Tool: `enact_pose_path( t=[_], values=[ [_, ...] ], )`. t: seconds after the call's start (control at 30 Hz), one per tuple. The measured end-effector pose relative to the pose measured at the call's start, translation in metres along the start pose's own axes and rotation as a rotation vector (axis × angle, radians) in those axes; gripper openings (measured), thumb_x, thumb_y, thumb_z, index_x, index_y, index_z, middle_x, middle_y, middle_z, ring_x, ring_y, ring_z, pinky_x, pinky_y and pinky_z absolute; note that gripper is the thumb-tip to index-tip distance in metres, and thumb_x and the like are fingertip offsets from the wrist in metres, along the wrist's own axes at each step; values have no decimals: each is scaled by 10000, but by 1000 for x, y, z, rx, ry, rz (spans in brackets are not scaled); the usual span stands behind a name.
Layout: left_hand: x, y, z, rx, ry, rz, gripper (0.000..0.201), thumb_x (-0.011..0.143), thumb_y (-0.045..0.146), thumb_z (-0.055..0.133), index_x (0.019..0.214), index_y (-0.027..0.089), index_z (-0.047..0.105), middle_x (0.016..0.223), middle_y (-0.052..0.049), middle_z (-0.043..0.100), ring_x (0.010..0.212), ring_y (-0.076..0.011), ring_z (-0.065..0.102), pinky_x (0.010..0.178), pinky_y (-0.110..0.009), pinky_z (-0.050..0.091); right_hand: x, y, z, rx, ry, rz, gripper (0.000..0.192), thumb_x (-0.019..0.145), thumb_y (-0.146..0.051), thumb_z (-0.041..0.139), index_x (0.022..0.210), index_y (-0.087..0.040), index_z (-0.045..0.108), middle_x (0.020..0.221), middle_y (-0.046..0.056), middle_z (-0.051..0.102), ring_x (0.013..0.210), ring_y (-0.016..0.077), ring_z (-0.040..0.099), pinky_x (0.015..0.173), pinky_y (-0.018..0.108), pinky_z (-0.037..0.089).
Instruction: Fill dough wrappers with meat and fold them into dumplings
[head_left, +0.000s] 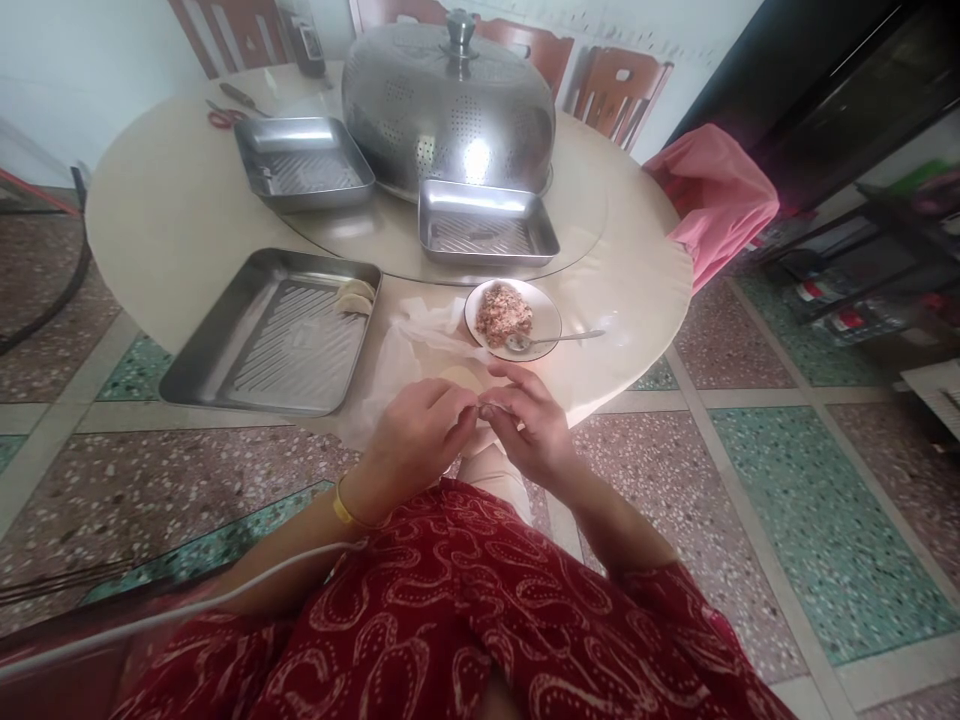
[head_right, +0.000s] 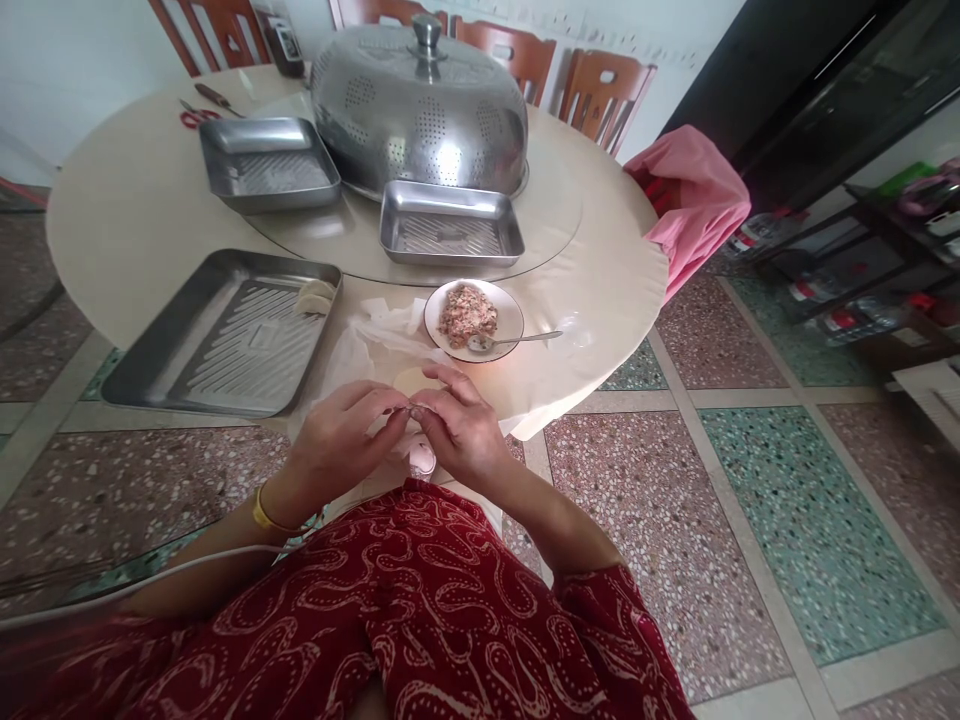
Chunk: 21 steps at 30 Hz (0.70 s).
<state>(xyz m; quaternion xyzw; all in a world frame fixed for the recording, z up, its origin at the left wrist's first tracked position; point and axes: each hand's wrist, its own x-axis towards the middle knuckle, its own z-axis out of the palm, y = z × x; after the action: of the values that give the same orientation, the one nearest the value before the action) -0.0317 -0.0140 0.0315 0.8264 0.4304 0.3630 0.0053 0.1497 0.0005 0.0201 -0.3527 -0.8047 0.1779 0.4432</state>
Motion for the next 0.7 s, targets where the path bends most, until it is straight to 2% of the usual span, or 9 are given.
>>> enact_pose_path(
  t=[0.2,0.47,0.53,0.6,0.7],
  values=[
    [-2,-2,-3,-99,-8,-71,57,918,208,568,935,163,597,831,-39,682,748,-151,632,698,-274,497,0,2,0,-9,27,-12,116,941,-165,546,975,-231,635,1134,92,634,1177,224,626,840,379,648],
    [-2,-2,-5,-149,-3,-125,144,936,214,521,803,178,565,732,-6,622,665,-118,557,639,-249,441,2,3,2,18,32,-5,76,942,-181,559,945,-218,626,1147,101,611,1159,226,630,861,391,639],
    [-2,-3,-7,-216,-23,-191,93,911,262,578,906,172,604,757,-6,632,678,-119,566,650,-249,457,2,4,1,41,26,-5,79,940,-177,562,952,-226,623,1149,93,611,1168,223,623,867,391,634],
    [-2,-5,-5,-357,-74,-302,274,862,320,653,1095,184,608,874,-20,655,681,-110,573,645,-246,481,3,6,0,77,-6,28,88,934,-178,571,969,-244,619,1169,77,608,1175,218,618,884,395,624],
    [-3,-8,8,-737,-156,-473,472,840,350,675,1278,238,540,1128,-55,637,664,-79,573,601,-223,495,10,11,-3,196,-116,126,122,940,-226,567,1050,-266,600,1243,62,574,1142,198,631,882,384,617]
  ],
)
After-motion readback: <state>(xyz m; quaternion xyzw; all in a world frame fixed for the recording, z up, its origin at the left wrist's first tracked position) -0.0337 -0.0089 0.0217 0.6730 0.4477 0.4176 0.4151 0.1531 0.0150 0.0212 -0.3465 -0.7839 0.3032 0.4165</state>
